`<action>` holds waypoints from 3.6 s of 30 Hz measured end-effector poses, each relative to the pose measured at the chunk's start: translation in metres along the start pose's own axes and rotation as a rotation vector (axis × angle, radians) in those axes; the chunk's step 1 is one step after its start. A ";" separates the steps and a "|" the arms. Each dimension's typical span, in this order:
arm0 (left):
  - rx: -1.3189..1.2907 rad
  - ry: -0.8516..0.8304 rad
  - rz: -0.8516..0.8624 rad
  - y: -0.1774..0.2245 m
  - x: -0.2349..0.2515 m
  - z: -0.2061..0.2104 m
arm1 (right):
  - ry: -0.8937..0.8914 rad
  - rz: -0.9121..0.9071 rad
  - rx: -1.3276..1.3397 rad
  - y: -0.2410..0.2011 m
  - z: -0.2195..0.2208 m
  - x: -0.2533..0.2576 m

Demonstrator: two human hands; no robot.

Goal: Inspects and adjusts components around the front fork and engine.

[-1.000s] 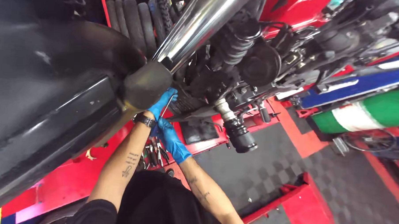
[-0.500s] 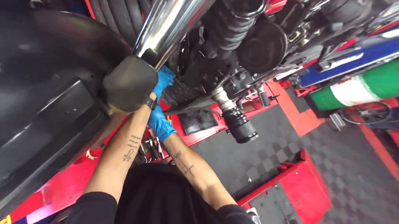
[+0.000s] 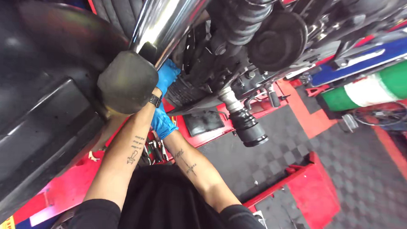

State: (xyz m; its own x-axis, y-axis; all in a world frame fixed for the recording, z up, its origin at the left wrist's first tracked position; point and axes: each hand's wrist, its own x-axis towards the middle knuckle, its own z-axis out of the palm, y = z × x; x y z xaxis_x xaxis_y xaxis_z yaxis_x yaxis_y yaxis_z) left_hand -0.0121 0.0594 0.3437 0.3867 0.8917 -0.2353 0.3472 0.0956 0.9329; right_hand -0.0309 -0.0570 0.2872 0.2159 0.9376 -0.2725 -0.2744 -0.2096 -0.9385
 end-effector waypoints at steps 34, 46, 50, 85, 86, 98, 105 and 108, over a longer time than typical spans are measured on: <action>0.511 -0.088 -0.060 0.002 -0.007 -0.006 | 0.012 0.049 0.302 0.010 0.001 0.021; 0.596 -0.068 -0.090 0.010 -0.014 -0.010 | -0.032 0.093 0.523 0.010 0.001 0.033; 0.581 -0.072 -0.080 0.010 -0.014 -0.011 | 0.002 0.085 0.524 0.014 0.001 0.035; 0.657 -0.024 -0.034 0.002 -0.004 -0.009 | 0.048 0.072 0.227 0.002 0.008 0.011; 0.673 -0.016 -0.025 0.001 -0.004 -0.009 | 0.047 0.049 0.163 0.004 0.008 0.010; 0.560 0.631 0.352 -0.102 -0.138 -0.030 | -0.137 0.149 0.452 -0.004 0.002 0.031; -0.227 0.499 0.285 -0.157 -0.130 -0.053 | -0.158 0.074 0.393 0.002 0.005 0.028; -0.341 0.452 0.253 -0.143 -0.127 -0.051 | -0.176 0.070 0.418 0.003 0.003 0.027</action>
State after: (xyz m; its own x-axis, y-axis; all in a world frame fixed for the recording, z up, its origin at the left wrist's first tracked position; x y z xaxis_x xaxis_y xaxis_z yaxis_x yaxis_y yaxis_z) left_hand -0.1548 -0.0450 0.2544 -0.0043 0.9973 0.0732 -0.0298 -0.0733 0.9969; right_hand -0.0288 -0.0313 0.2781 0.0302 0.9656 -0.2581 -0.6450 -0.1784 -0.7430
